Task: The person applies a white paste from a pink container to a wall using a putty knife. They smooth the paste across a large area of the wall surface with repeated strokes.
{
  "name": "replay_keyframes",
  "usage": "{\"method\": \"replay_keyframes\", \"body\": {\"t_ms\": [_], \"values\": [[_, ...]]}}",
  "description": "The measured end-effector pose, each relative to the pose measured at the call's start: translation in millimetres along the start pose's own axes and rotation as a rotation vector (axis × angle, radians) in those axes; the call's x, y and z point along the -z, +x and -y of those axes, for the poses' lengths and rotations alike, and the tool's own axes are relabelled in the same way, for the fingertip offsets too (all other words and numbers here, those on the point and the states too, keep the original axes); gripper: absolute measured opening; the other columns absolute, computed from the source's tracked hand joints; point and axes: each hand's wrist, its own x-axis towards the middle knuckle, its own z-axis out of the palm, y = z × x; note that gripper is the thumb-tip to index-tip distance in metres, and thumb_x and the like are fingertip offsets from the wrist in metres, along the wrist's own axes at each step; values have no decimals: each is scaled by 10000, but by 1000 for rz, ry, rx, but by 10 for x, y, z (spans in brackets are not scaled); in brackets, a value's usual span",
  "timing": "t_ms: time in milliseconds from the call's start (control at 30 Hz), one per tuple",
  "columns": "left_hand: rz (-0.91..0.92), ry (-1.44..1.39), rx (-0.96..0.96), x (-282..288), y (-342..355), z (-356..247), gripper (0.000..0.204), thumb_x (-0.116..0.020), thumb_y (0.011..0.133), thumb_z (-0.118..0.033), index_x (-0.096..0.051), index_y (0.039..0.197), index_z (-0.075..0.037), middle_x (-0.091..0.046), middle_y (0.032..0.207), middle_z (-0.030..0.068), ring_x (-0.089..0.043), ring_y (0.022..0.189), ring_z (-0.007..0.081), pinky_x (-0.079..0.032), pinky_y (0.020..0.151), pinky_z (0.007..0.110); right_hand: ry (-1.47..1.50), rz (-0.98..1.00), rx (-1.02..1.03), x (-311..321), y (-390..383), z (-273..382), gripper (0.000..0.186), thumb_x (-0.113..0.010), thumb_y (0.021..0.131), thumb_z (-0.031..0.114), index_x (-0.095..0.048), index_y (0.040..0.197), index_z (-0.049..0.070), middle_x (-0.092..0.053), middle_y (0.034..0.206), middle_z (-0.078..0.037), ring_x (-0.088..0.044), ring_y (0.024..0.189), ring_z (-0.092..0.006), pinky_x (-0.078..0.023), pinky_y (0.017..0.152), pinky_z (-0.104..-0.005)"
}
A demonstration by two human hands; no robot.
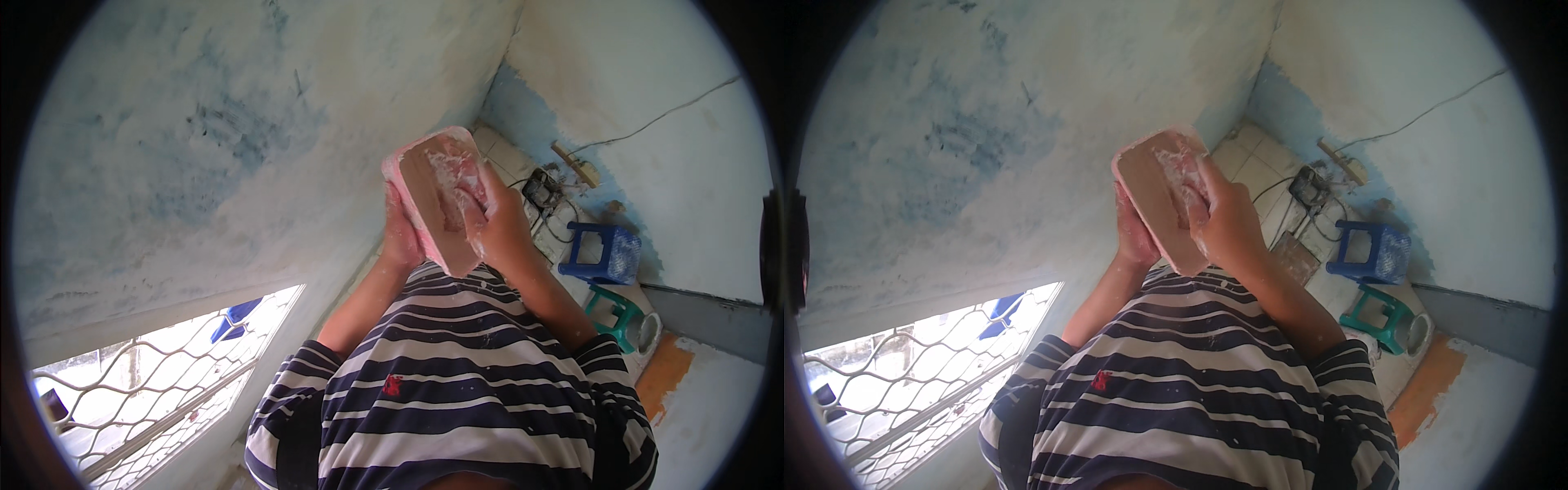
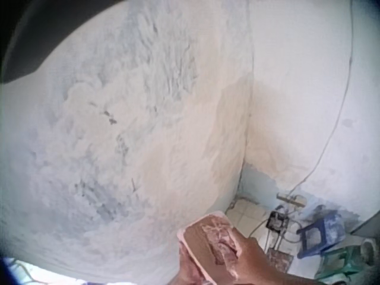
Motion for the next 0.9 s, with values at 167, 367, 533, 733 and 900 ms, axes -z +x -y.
{"method": "replay_keyframes", "body": {"t_ms": [167,367,533,733,900], "values": [[-4,56,-24,-65,-70,-4,701,-253,975,-619,-356,1433,-99,-462,1400,108,-478,1253,253,-398,1068,410,-5,-45,48,-16,0,-23,468,-580,837,52,-488,1295,52,-632,847,-275,-622,761,-451,-498,651,-463],[69,44,57,48,-16,-84,660,-253,994,-578,-380,1408,-80,-506,1347,113,-522,1202,239,-438,1031,385,-114,131,148,113,80,-48,419,-566,813,-14,-522,1229,7,-623,829,-267,-631,744,-423,-493,645,-373],[125,41,134,23,24,-169,617,-265,1007,-544,-398,1392,-80,-521,1325,114,-536,1183,236,-454,1015,375,-143,164,175,92,85,26,428,-581,816,0,-535,1234,79,-634,839,-248,-622,774,-437,-481,648,-483],[89,1,210,78,85,-170,594,-291,1010,-525,-403,1389,-82,-529,1322,104,-530,1201,233,-456,1016,374,-143,174,241,-58,104,-77,396,-576,839,20,-537,1228,84,-629,831,-247,-618,768,-430,-480,640,-473],[-26,24,52,-27,59,-52,654,-303,989,-573,-381,1415,-83,-508,1362,106,-517,1221,254,-412,1060,391,-150,133,64,-4,172,-5,456,-563,818,2,-497,1268,26,-634,892,-273,-623,810,-454,-514,686,-400]]}}
